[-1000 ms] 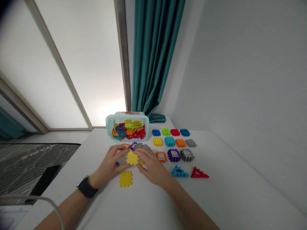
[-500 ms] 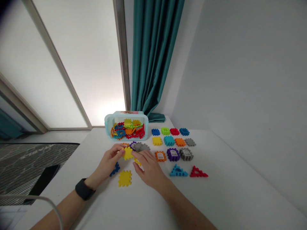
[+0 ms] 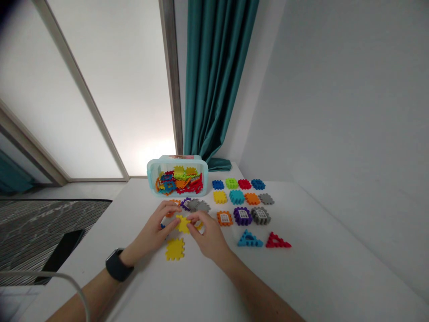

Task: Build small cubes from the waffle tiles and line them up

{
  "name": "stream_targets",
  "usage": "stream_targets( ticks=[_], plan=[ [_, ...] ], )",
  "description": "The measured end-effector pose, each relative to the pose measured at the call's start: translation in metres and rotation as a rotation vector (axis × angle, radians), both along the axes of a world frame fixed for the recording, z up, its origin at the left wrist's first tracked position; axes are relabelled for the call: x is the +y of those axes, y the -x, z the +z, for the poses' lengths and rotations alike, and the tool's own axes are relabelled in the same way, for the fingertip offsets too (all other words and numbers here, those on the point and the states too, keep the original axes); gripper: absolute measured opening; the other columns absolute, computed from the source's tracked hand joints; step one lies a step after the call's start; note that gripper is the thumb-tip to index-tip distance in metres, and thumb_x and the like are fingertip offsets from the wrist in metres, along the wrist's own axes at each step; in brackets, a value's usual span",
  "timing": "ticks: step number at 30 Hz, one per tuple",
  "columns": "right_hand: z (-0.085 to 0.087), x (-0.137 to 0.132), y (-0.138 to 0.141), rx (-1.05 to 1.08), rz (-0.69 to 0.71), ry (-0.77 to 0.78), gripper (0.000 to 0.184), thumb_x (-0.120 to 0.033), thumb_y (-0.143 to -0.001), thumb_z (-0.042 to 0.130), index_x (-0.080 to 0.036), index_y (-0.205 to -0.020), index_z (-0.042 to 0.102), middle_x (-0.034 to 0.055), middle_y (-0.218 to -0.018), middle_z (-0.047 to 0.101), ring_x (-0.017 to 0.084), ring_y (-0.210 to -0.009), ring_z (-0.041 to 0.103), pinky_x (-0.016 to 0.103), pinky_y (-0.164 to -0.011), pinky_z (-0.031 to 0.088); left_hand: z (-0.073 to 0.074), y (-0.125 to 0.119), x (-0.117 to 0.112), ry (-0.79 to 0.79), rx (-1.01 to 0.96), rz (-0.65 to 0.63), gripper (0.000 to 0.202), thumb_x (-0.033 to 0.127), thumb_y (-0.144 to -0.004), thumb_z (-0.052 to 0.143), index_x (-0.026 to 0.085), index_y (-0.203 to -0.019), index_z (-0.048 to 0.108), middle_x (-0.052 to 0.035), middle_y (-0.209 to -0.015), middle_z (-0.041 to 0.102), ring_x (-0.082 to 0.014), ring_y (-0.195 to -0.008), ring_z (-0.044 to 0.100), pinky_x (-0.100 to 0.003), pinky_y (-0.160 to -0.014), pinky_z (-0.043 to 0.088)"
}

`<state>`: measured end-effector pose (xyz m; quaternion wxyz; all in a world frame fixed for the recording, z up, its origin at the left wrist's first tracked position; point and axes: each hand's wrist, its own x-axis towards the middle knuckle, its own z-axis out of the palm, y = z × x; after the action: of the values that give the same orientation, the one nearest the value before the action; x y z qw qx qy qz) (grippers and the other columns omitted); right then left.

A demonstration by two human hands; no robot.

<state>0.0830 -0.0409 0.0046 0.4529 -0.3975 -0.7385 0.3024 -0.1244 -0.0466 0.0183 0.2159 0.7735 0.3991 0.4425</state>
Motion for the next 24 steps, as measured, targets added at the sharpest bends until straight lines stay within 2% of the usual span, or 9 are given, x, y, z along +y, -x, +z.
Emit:
stream_targets(
  ticks=[3,7,13,16,19,22,24],
  plan=[
    [0.000,0.003,0.002,0.146,-0.101,0.121,0.015,-0.036,-0.086,0.065,-0.022,-0.085,0.066,0.0039,-0.082,0.072,0.021,-0.081,0.069,0.032,-0.073,0.054,-0.002,-0.001,-0.002,-0.098,0.071,0.116,0.038,0.032,-0.089,0.069,0.024,-0.123,0.057,-0.0108,-0.120,0.060,-0.0268,-0.114,0.058,-0.044,-0.098,0.049],
    [0.000,0.004,0.003,0.277,-0.145,0.200,0.028,-0.048,-0.083,0.069,-0.021,-0.078,0.065,0.0047,-0.077,0.073,0.021,-0.077,0.071,0.030,-0.068,0.054,-0.006,-0.003,-0.003,-0.196,0.202,0.191,0.057,0.038,-0.078,0.081,0.022,-0.125,0.054,-0.0123,-0.123,0.060,-0.0309,-0.117,0.057,-0.047,-0.098,0.048],
    [-0.002,-0.001,0.006,0.254,-0.123,0.181,0.030,-0.050,-0.087,0.066,-0.022,-0.079,0.062,0.0049,-0.075,0.074,0.023,-0.074,0.072,0.031,-0.063,0.056,-0.008,-0.001,-0.002,-0.279,0.272,0.247,0.049,0.034,-0.082,0.077,0.022,-0.124,0.055,-0.0122,-0.123,0.060,-0.0292,-0.114,0.058,-0.045,-0.097,0.048],
    [-0.001,0.000,0.003,0.141,-0.152,0.065,0.022,-0.043,-0.091,0.062,-0.023,-0.083,0.062,0.0044,-0.078,0.073,0.023,-0.077,0.072,0.034,-0.068,0.058,-0.007,0.002,-0.002,-0.288,0.297,0.247,0.047,0.035,-0.082,0.076,0.022,-0.123,0.057,-0.0122,-0.122,0.059,-0.0289,-0.112,0.058,-0.045,-0.096,0.049],
    [0.001,0.004,-0.005,-0.044,-0.126,-0.176,0.013,-0.032,-0.092,0.061,-0.023,-0.100,0.065,0.0081,-0.100,0.074,0.025,-0.098,0.070,0.043,-0.087,0.057,-0.006,0.004,-0.001,-0.291,0.322,0.248,0.044,0.035,-0.083,0.075,0.022,-0.121,0.059,-0.0124,-0.122,0.060,-0.0290,-0.111,0.058,-0.045,-0.096,0.049],
    [0.003,0.008,-0.013,-0.216,-0.032,-0.386,0.027,-0.026,-0.092,0.062,-0.024,-0.119,0.061,0.0120,-0.129,0.065,0.028,-0.124,0.059,0.051,-0.105,0.049,-0.005,0.005,-0.001,-0.318,0.335,0.245,0.041,0.035,-0.084,0.073,0.020,-0.121,0.061,-0.0132,-0.121,0.060,-0.0295,-0.112,0.057,-0.046,-0.097,0.048],
    [0.003,0.010,-0.017,-0.303,0.007,-0.456,0.029,-0.024,-0.093,0.062,-0.024,-0.122,0.059,0.0124,-0.136,0.062,0.028,-0.129,0.055,0.052,-0.108,0.047,-0.004,0.005,-0.001,-0.334,0.348,0.222,0.042,0.035,-0.086,0.072,0.020,-0.123,0.061,-0.0136,-0.121,0.060,-0.0297,-0.113,0.057,-0.046,-0.098,0.048]
  ],
)
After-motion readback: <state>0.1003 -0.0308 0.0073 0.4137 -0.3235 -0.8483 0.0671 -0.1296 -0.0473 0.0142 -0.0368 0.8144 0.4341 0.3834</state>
